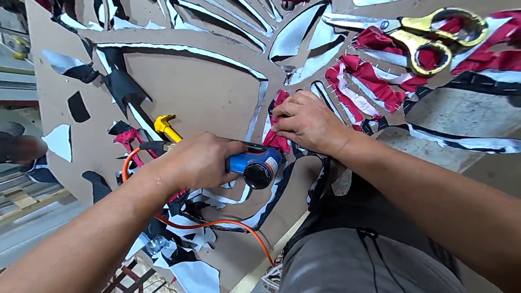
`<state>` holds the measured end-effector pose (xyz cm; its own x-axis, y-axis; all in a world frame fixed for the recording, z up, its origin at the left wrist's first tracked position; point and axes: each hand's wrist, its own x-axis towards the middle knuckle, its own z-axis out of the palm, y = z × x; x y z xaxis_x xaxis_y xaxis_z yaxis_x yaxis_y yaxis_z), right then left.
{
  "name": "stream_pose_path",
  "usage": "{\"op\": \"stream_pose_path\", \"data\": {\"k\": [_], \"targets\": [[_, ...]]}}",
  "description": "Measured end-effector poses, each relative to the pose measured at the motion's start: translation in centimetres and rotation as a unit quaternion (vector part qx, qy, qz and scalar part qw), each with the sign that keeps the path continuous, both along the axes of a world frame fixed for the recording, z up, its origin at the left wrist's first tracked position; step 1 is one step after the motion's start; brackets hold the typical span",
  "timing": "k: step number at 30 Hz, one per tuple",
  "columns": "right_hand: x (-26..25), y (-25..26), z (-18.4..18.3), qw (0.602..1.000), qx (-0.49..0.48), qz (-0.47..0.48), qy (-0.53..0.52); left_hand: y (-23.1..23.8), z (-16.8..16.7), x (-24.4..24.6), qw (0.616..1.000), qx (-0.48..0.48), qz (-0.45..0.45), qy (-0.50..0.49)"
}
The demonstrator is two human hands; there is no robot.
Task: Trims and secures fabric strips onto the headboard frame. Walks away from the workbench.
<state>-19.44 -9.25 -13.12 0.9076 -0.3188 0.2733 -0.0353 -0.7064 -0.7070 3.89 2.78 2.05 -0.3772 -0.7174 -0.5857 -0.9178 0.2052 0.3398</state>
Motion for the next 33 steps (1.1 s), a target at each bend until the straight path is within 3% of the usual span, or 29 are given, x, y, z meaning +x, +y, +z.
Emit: {"op": "stream_pose_path", "data": {"k": [4,7,11,14,19,33], "targets": [[0.0,0.0,0.1,1.000,0.001,0.000,0.006,0.2,0.4,-0.3,1.000,-0.004,0.025,-0.009],[0.0,-0.1,0.0,1.000,0.004,0.001,0.006,3.7,1.5,-1.8,0.984,-0.033,0.173,-0.013],[0.0,-0.2,0.1,1.000,0.010,0.000,0.005,10.6,1.7,-8.4,0.887,-0.065,0.456,-0.030],[-0.1,-0.3,0.2,1.000,0.009,0.001,0.012,12.0,0.4,-13.2,0.824,-0.066,0.562,-0.034],[0.0,-0.1,0.1,1.000,0.007,0.001,0.007,11.5,-1.0,-15.7,0.816,-0.071,0.572,-0.051],[0.1,-0.3,-0.1,1.000,0.010,0.001,0.002,10.7,-0.7,-17.1,0.799,-0.052,0.593,-0.086]]}}
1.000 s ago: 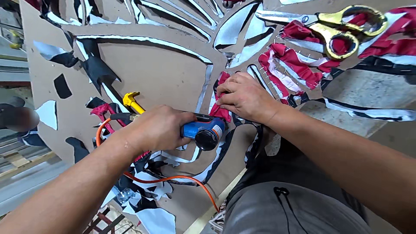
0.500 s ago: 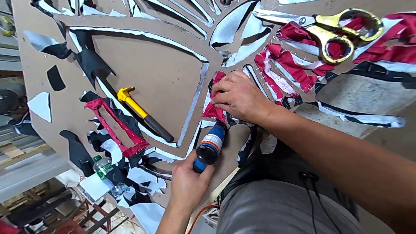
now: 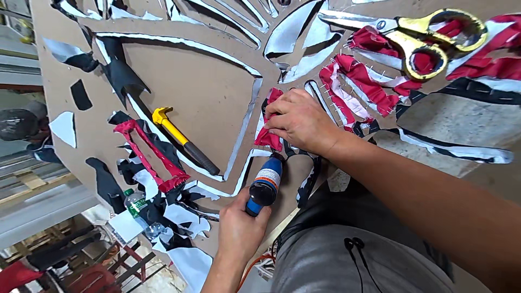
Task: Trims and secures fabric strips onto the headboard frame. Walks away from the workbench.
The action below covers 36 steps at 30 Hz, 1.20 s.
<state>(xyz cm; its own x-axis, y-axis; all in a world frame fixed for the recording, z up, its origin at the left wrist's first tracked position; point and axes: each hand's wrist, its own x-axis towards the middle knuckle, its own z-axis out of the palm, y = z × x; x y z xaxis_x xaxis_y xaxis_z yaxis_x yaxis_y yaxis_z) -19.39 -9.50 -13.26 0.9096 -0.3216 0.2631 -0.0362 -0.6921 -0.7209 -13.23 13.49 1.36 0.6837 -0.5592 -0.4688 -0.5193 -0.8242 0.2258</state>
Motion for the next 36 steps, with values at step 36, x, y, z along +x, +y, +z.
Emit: {"op": "stream_pose_path", "data": {"k": [36], "targets": [[-24.8,0.6,11.7,0.944,0.033,-0.264,0.196,8.5,-1.2,12.9,0.981,-0.126,0.095,-0.109]]}}
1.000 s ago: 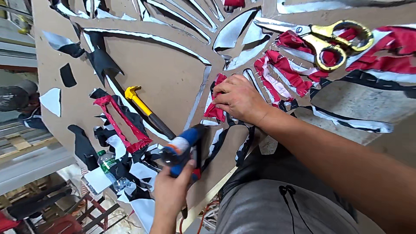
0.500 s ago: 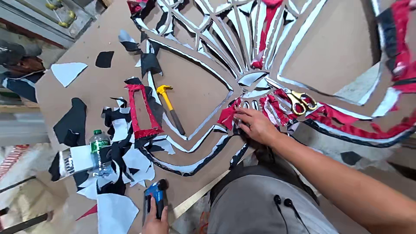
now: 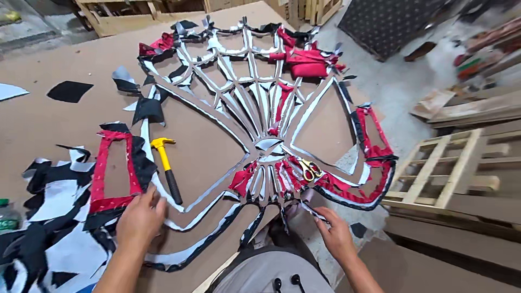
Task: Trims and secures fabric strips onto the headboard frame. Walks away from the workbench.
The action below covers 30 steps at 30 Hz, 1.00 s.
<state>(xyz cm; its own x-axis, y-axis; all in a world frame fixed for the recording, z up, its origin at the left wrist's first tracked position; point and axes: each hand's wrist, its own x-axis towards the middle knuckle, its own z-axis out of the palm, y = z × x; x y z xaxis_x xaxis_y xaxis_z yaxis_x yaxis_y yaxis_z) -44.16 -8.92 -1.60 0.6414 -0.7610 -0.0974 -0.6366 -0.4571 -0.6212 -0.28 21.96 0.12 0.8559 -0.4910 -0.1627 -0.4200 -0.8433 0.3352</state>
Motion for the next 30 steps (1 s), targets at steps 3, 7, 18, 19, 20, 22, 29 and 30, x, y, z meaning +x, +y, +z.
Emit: {"op": "stream_pose_path", "data": {"k": [3,7,18,19,20,22,29,30], "targets": [[-1.3,0.4,0.4,1.000,-0.006,-0.021,-0.002,-7.4,-2.0,1.6,0.998,0.058,0.009,0.039],[-3.1,0.3,1.3,0.997,-0.020,-0.067,-0.012,-10.9,-4.7,2.3,0.987,0.144,0.002,0.071],[4.1,-8.4,-0.2,0.992,-0.051,-0.052,0.099,-11.2,-5.5,2.7,0.971,0.069,0.228,0.016],[6.1,-9.5,-0.5,0.990,-0.055,-0.040,0.123,-11.4,-5.7,2.7,0.970,0.066,0.230,0.041],[8.0,-10.5,-0.9,0.987,-0.060,-0.025,0.144,-11.9,-5.7,2.7,0.971,0.060,0.225,0.061],[10.5,-12.3,-2.2,0.982,-0.067,0.018,0.178,-13.4,-5.8,2.8,0.974,0.058,0.206,0.079],[12.3,-17.2,-2.2,0.963,-0.010,0.103,0.248,-20.1,-5.8,1.9,0.982,0.026,0.189,0.000],[12.1,-18.1,-2.0,0.968,0.000,0.096,0.232,-21.2,-6.1,1.7,0.987,0.024,0.157,-0.011]]}}
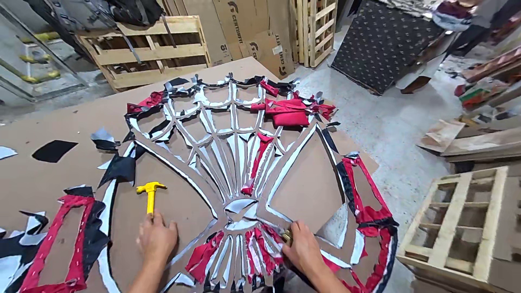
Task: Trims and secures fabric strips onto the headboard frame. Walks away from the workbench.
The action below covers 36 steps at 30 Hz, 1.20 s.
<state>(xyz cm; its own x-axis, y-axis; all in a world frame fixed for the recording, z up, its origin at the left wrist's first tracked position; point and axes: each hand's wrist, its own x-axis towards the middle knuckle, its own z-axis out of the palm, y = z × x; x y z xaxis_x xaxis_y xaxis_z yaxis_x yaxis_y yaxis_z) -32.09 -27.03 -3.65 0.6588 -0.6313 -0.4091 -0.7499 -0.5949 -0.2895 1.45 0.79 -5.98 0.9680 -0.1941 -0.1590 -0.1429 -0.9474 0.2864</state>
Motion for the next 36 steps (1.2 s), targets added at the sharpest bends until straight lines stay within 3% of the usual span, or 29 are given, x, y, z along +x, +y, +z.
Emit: {"op": "stream_pose_path", "data": {"k": [5,8,10,13,18,22,25,28,32,34,36], "targets": [[1.7,-6.7,0.8,0.982,0.055,-0.036,-0.174,-4.3,-4.1,3.1,0.995,0.017,-0.076,-0.056],[8.2,-8.9,2.3,0.929,0.159,-0.011,-0.333,-4.9,-7.3,4.0,0.989,0.041,-0.080,-0.115],[14.0,-10.9,3.7,0.920,0.214,0.042,-0.326,-4.7,-8.2,4.2,0.987,0.034,-0.077,-0.136],[23.1,-18.3,3.2,0.959,0.088,0.094,-0.254,-4.0,-8.8,4.3,0.984,0.019,-0.083,-0.155],[33.3,-35.3,-0.2,0.966,-0.183,0.073,-0.168,-4.8,-8.8,4.6,0.983,0.014,-0.074,-0.169],[35.8,-41.2,-0.7,0.979,-0.185,0.072,-0.056,-4.8,-8.7,4.6,0.984,0.022,-0.076,-0.159],[35.9,-41.6,1.4,0.970,-0.215,0.105,-0.033,-4.5,-8.9,4.5,0.985,0.023,-0.080,-0.154],[33.8,-40.2,3.0,0.956,-0.246,0.139,-0.082,-4.5,-8.9,4.5,0.985,0.029,-0.076,-0.150],[26.3,-32.2,7.5,0.959,-0.218,0.077,-0.163,-4.6,-8.8,4.5,0.985,0.033,-0.073,-0.152],[20.8,-25.3,9.3,0.951,-0.117,-0.031,-0.283,-4.5,-8.8,4.7,0.985,0.036,-0.074,-0.150],[15.2,-17.3,10.8,0.892,0.105,-0.145,-0.416,-4.5,-8.4,5.1,0.989,0.030,-0.073,-0.122]]}}
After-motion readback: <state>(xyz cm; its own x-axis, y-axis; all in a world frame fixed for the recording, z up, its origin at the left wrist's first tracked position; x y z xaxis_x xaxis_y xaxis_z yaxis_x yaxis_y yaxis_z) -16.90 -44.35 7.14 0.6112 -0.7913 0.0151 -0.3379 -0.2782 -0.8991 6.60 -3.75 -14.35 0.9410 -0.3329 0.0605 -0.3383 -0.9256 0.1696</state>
